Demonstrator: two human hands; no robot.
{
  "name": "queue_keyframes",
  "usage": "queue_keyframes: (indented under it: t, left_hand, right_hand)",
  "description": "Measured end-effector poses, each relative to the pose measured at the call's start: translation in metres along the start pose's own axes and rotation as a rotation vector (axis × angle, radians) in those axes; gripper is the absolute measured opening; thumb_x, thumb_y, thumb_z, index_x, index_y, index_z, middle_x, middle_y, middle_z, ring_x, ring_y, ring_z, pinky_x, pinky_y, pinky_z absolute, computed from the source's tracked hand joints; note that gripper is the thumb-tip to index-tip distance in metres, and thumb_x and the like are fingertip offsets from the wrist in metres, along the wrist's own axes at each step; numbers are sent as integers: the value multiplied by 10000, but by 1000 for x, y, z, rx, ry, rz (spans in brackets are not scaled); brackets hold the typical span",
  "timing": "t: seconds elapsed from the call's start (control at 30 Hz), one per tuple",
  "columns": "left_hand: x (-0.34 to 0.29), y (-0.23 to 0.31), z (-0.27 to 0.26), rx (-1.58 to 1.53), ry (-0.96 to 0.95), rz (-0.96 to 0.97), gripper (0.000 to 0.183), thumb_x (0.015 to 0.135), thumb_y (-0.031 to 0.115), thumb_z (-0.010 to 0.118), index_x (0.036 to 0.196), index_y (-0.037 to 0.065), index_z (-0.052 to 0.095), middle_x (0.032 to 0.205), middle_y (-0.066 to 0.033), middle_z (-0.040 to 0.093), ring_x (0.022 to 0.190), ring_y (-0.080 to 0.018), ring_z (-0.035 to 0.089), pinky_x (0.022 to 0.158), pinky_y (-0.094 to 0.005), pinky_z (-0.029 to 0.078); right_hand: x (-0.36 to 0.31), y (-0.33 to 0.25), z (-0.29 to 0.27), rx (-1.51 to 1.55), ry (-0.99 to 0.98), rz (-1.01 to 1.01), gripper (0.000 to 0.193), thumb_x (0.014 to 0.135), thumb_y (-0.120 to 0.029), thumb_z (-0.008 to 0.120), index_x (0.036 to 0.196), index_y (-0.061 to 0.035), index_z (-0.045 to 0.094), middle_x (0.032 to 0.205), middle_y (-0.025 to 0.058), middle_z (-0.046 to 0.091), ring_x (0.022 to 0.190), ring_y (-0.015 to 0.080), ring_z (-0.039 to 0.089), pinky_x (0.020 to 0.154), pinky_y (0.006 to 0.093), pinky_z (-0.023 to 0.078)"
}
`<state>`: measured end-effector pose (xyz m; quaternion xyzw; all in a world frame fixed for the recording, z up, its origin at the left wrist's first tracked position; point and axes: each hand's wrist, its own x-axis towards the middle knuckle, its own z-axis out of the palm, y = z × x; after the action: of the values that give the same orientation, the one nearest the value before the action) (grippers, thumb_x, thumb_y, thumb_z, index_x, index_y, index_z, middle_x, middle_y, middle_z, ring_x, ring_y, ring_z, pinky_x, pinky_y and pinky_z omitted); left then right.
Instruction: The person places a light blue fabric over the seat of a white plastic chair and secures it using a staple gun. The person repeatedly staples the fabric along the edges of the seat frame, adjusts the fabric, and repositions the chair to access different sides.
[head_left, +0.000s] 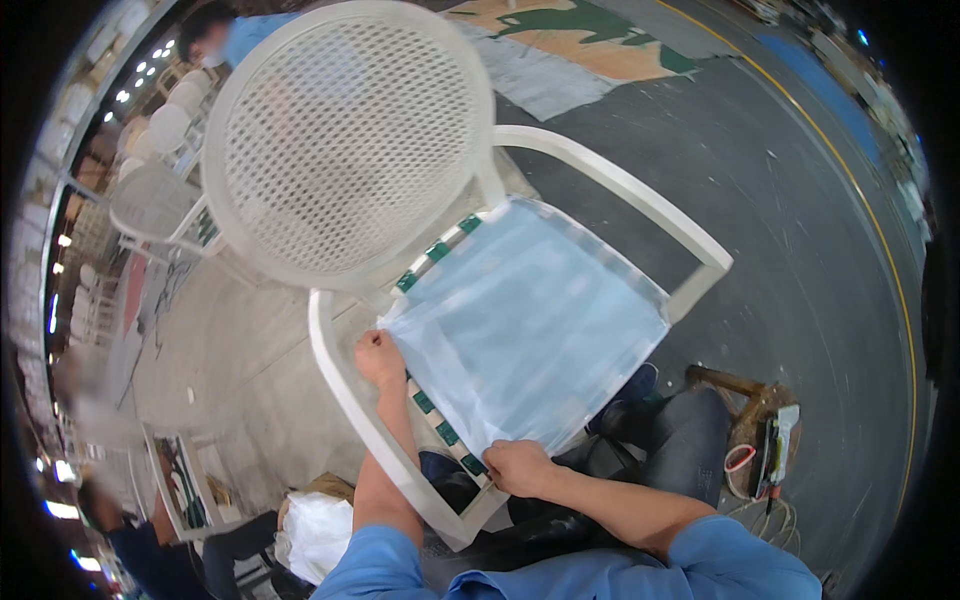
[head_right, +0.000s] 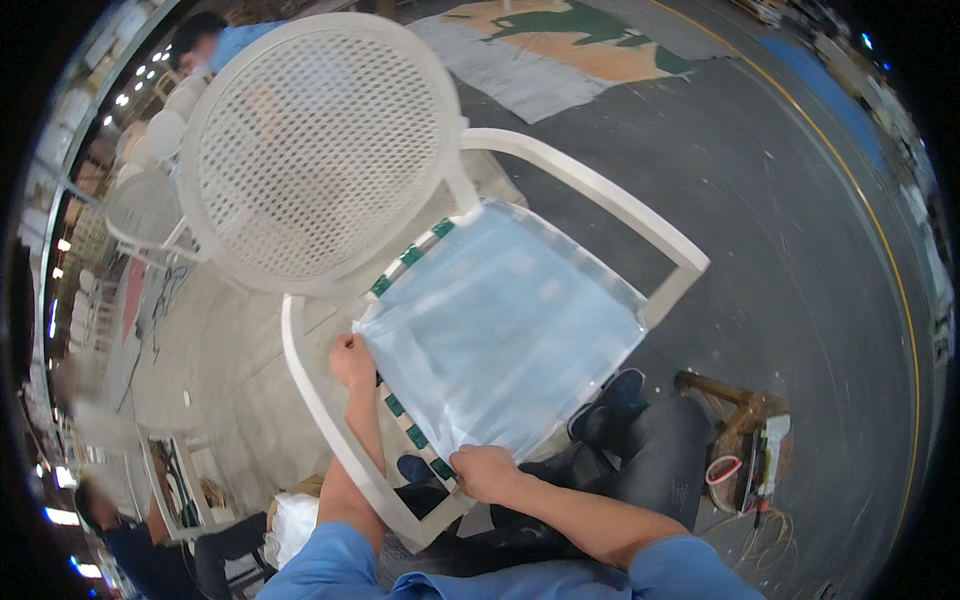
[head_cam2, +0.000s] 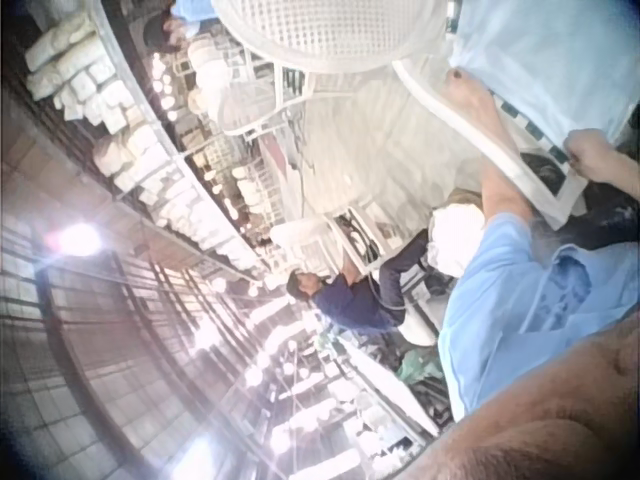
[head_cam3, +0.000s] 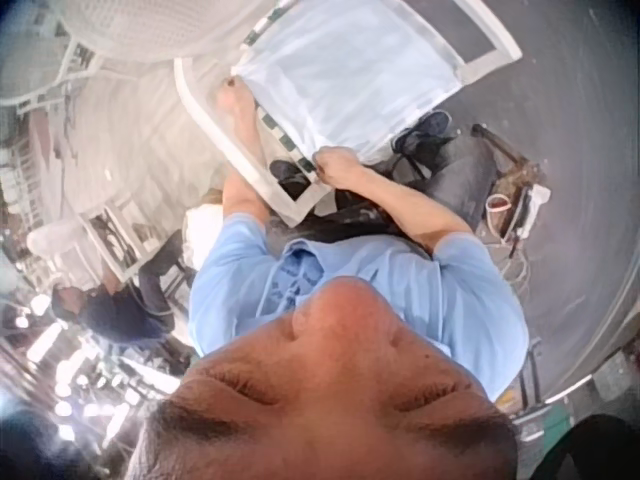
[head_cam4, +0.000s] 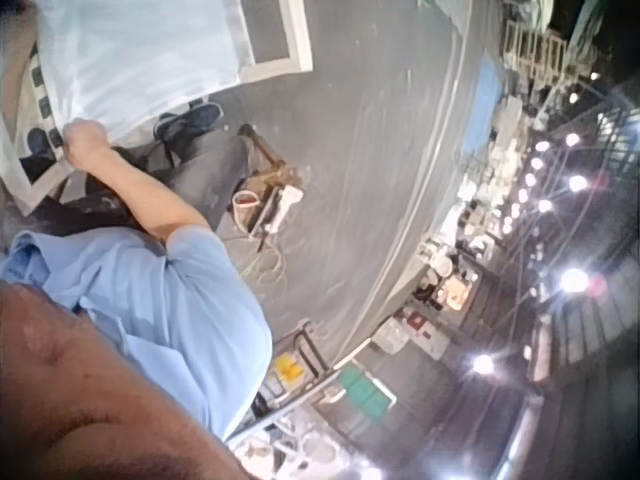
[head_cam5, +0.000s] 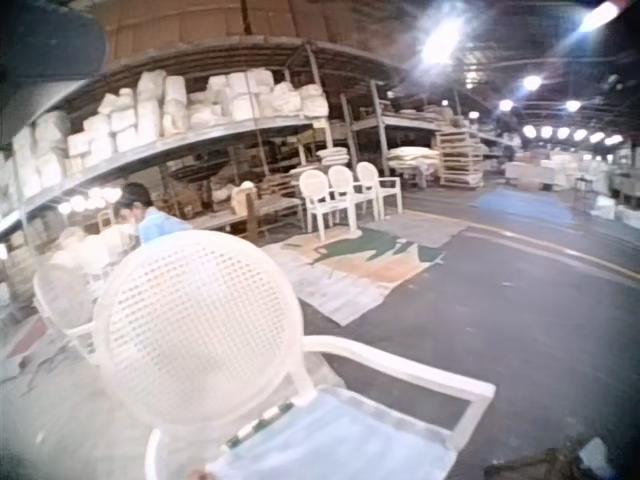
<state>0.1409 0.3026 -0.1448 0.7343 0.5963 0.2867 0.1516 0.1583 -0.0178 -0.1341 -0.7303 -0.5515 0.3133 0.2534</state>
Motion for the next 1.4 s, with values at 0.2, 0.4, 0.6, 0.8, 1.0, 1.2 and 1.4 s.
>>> queue_keyframes:
  t: [0.2, 0.4, 0.6, 0.8, 1.0, 1.2, 1.4]
  left_hand:
    - [-3, -17, 5, 59, -75, 65, 293, 953, 233, 692, 1115, 8, 784, 1090, -208, 791, 985, -373, 757, 864, -482, 584]
    - [-16, 7, -16, 145, -77, -5, 311, 938, 262, 668, 1099, 33, 803, 1040, -198, 802, 943, -388, 763, 826, -503, 587]
    - [-3, -16, 0, 152, -21, -16, 234, 908, 205, 663, 1003, 39, 796, 986, -233, 774, 923, -431, 748, 823, -526, 584]
    - [-7, 22, 18, -4, -7, 58, 203, 923, 247, 704, 921, 59, 781, 979, -197, 727, 884, -407, 722, 791, -503, 579]
    - [-15, -26, -6, -174, 33, -120, 186, 903, 230, 771, 959, 55, 803, 987, -160, 728, 886, -349, 721, 829, -460, 578]
    - [-14, -22, 16, -442, -6, -168, 295, 920, 250, 790, 1119, 33, 770, 1067, -170, 714, 915, -307, 719, 836, -448, 577]
    - [8, -57, 26, -779, -192, -510, 571, 1013, 293, 707, 1410, -88, 555, 1175, -225, 708, 1012, -276, 717, 845, -413, 597]
  right_hand:
    - [-39, -10, -50, 199, 32, 7, 236, 947, -209, 688, 1135, -66, 698, 1095, 151, 687, 985, 404, 702, 846, 494, 579]
    - [-244, 89, -231, 255, 938, 807, 255, 955, -147, 728, 1194, -64, 755, 1064, 136, 761, 943, 251, 738, 824, 372, 587]
    - [-410, 210, -231, -395, 578, 1180, 486, 941, -221, 644, 1394, -43, 655, 1285, 284, 706, 1214, 468, 664, 1007, 513, 516]
    - [-441, 219, -170, 3, 869, 1211, 613, 727, -30, 651, 1334, 43, 616, 1095, 219, 717, 1024, 404, 693, 929, 454, 527]
    - [-418, 200, -218, -242, 999, 986, 552, 701, -19, 661, 1246, 58, 617, 1082, 113, 672, 989, 258, 638, 919, 369, 509]
    - [-392, 92, -302, 184, 1091, 924, 539, 740, -98, 716, 1260, 4, 620, 1025, 40, 611, 914, 178, 583, 832, 348, 479]
    - [-186, 11, -377, 242, 672, 504, 277, 881, -223, 798, 977, 26, 723, 922, 62, 702, 832, 154, 627, 799, 327, 505]
